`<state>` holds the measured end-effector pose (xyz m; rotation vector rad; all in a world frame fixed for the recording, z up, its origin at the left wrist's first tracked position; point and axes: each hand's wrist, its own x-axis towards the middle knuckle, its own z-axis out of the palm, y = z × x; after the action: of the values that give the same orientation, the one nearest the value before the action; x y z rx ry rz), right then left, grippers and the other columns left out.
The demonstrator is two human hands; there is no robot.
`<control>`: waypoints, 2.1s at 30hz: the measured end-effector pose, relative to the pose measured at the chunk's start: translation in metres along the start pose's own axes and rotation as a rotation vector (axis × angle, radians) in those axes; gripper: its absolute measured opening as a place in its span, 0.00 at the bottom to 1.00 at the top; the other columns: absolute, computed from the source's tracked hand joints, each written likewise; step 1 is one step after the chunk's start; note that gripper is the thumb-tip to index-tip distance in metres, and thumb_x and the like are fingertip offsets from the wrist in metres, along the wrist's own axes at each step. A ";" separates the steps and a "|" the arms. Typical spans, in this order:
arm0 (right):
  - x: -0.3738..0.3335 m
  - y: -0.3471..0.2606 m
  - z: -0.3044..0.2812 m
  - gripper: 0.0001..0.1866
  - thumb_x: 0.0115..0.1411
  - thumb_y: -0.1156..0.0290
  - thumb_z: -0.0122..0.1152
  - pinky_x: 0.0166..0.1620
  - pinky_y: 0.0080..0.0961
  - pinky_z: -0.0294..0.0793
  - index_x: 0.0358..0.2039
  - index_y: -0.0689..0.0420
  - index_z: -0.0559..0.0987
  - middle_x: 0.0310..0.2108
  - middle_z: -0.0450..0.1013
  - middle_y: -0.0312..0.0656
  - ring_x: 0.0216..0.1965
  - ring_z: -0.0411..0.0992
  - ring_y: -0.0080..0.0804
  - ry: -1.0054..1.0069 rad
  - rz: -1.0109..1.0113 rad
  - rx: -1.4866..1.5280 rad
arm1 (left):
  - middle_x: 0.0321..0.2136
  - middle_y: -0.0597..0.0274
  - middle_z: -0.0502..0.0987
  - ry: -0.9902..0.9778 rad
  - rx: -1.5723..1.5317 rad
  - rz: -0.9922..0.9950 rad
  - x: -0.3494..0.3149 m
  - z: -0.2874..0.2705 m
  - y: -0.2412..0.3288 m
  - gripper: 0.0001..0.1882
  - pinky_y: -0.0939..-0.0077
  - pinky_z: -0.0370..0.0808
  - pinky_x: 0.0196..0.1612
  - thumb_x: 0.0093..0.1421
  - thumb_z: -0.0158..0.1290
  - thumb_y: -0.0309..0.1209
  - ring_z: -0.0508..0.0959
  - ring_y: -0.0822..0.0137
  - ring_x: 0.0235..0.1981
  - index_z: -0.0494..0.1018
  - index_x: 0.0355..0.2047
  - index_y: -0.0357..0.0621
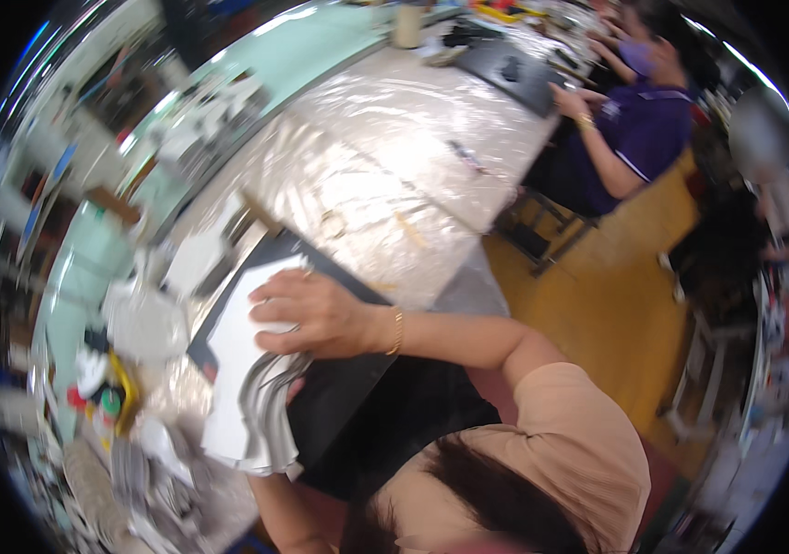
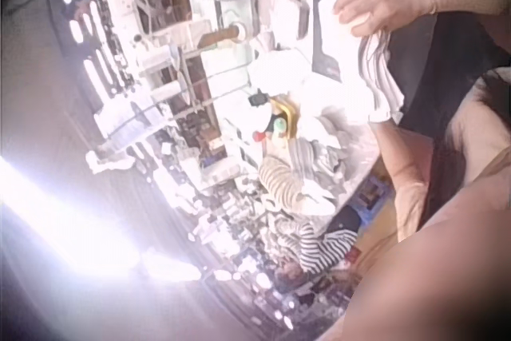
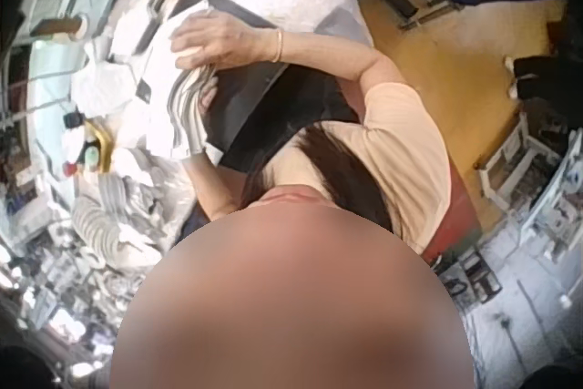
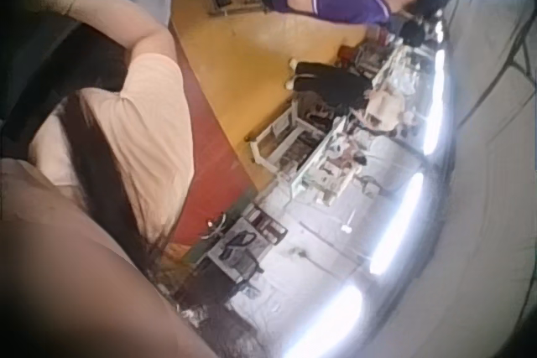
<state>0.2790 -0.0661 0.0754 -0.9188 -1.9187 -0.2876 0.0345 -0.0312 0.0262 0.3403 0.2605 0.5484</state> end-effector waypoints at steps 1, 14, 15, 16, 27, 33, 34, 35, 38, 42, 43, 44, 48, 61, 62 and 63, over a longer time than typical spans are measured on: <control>0.001 -0.002 0.000 0.09 0.56 0.67 0.59 0.54 0.39 0.70 0.38 0.42 0.73 0.42 0.72 0.34 0.50 0.72 0.36 0.010 -0.075 -0.035 | 0.62 0.38 0.63 0.055 0.033 0.021 -0.003 0.001 0.002 0.39 0.46 0.67 0.62 0.68 0.39 0.56 0.68 0.36 0.59 0.56 0.67 0.37; -0.032 -0.046 -0.014 0.21 0.54 0.67 0.66 0.69 0.54 0.47 0.50 0.41 0.76 0.60 0.64 0.39 0.67 0.57 0.46 -0.415 0.125 0.031 | 0.49 0.53 0.76 0.363 1.050 0.046 0.000 0.052 0.058 0.38 0.71 0.72 0.54 0.52 0.67 0.35 0.76 0.64 0.49 0.65 0.60 0.35; -0.034 -0.043 -0.020 0.22 0.53 0.68 0.67 0.69 0.55 0.48 0.50 0.43 0.76 0.60 0.64 0.40 0.67 0.57 0.47 -0.403 0.206 0.024 | 0.48 0.53 0.76 0.329 1.217 0.112 0.001 0.055 0.065 0.37 0.71 0.73 0.53 0.52 0.67 0.36 0.76 0.65 0.48 0.65 0.59 0.36; -0.036 -0.040 -0.024 0.23 0.52 0.69 0.68 0.69 0.55 0.48 0.50 0.44 0.76 0.60 0.64 0.41 0.66 0.57 0.48 -0.414 0.299 0.008 | 0.47 0.53 0.77 0.320 1.386 0.151 0.002 0.058 0.071 0.37 0.71 0.73 0.52 0.52 0.67 0.37 0.77 0.65 0.47 0.65 0.59 0.37; -0.064 -0.033 -0.006 0.33 0.55 0.67 0.71 0.62 0.41 0.64 0.59 0.56 0.67 0.60 0.62 0.47 0.64 0.60 0.47 -0.215 0.821 0.348 | 0.43 0.47 0.77 0.514 1.724 0.196 0.040 0.039 0.062 0.36 0.69 0.74 0.51 0.49 0.67 0.31 0.79 0.60 0.48 0.64 0.57 0.40; -0.043 -0.037 0.017 0.50 0.55 0.51 0.71 0.63 0.42 0.63 0.67 0.62 0.54 0.63 0.59 0.54 0.65 0.61 0.44 -0.021 1.008 0.908 | 0.49 0.51 0.73 0.460 0.534 0.448 0.028 0.054 0.013 0.37 0.69 0.74 0.53 0.53 0.66 0.28 0.76 0.62 0.49 0.60 0.59 0.36; -0.038 -0.039 0.021 0.52 0.55 0.49 0.71 0.64 0.43 0.63 0.68 0.63 0.52 0.64 0.58 0.55 0.65 0.61 0.44 -0.003 1.006 0.988 | 0.48 0.52 0.73 0.436 0.438 0.504 0.028 0.057 0.000 0.35 0.69 0.75 0.52 0.54 0.65 0.28 0.76 0.62 0.49 0.60 0.59 0.36; -0.032 -0.040 0.025 0.52 0.57 0.50 0.70 0.64 0.39 0.62 0.68 0.64 0.50 0.63 0.58 0.56 0.64 0.61 0.42 0.020 0.967 1.017 | 0.48 0.52 0.73 0.427 0.395 0.535 0.026 0.060 -0.012 0.34 0.69 0.74 0.53 0.55 0.65 0.28 0.75 0.62 0.49 0.60 0.58 0.37; -0.018 -0.041 0.025 0.46 0.61 0.55 0.67 0.63 0.34 0.62 0.67 0.66 0.52 0.62 0.60 0.54 0.63 0.61 0.38 0.014 0.996 0.968 | 0.53 0.51 0.69 0.526 0.380 0.563 0.025 0.070 -0.037 0.34 0.66 0.69 0.59 0.59 0.62 0.32 0.70 0.62 0.55 0.57 0.61 0.38; -0.009 -0.046 0.021 0.39 0.64 0.62 0.63 0.61 0.28 0.64 0.66 0.68 0.54 0.59 0.64 0.52 0.59 0.64 0.34 -0.007 1.163 0.997 | 0.57 0.52 0.69 0.525 0.321 0.594 0.019 0.077 -0.054 0.35 0.64 0.66 0.62 0.65 0.50 0.49 0.69 0.59 0.59 0.60 0.63 0.36; -0.009 -0.048 0.021 0.39 0.64 0.62 0.63 0.61 0.28 0.64 0.66 0.68 0.55 0.59 0.64 0.52 0.59 0.65 0.34 -0.011 1.150 0.972 | 0.58 0.52 0.68 0.516 0.276 0.573 0.017 0.078 -0.055 0.36 0.63 0.65 0.63 0.66 0.46 0.52 0.69 0.59 0.60 0.60 0.63 0.37; -0.009 -0.051 0.021 0.39 0.64 0.62 0.63 0.60 0.28 0.65 0.66 0.68 0.55 0.59 0.64 0.52 0.59 0.65 0.34 -0.016 1.153 0.949 | 0.59 0.51 0.67 0.503 0.222 0.548 0.015 0.077 -0.057 0.37 0.62 0.64 0.64 0.67 0.42 0.56 0.68 0.58 0.61 0.60 0.64 0.37; -0.009 -0.062 0.020 0.39 0.63 0.63 0.64 0.60 0.29 0.65 0.65 0.69 0.55 0.59 0.64 0.53 0.59 0.66 0.34 0.018 1.103 0.860 | 0.58 0.50 0.68 0.412 -0.004 0.552 0.012 0.071 -0.059 0.34 0.61 0.67 0.62 0.70 0.34 0.55 0.70 0.58 0.59 0.60 0.62 0.38; -0.009 -0.063 0.007 0.31 0.58 0.72 0.70 0.57 0.27 0.69 0.60 0.62 0.67 0.53 0.72 0.42 0.53 0.70 0.28 0.216 1.296 1.339 | 0.58 0.52 0.69 0.403 0.077 0.675 0.003 0.071 -0.075 0.27 0.60 0.68 0.62 0.69 0.43 0.39 0.71 0.59 0.59 0.58 0.64 0.40; -0.012 -0.063 0.007 0.31 0.58 0.72 0.70 0.57 0.27 0.70 0.59 0.62 0.68 0.53 0.72 0.42 0.53 0.71 0.28 0.235 1.305 1.375 | 0.59 0.52 0.68 0.408 0.108 0.669 0.004 0.072 -0.077 0.27 0.60 0.68 0.62 0.69 0.44 0.37 0.71 0.59 0.59 0.56 0.65 0.41; -0.014 -0.063 0.006 0.30 0.58 0.72 0.70 0.56 0.27 0.71 0.59 0.62 0.69 0.52 0.73 0.42 0.52 0.71 0.28 0.256 1.322 1.411 | 0.59 0.54 0.66 0.363 0.147 0.699 0.003 0.073 -0.077 0.31 0.60 0.70 0.62 0.67 0.47 0.34 0.70 0.59 0.59 0.50 0.68 0.46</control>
<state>0.2343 -0.1128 0.0714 -0.8046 -0.5653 1.4373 0.0970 -0.1094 0.0631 0.4754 0.5394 1.2894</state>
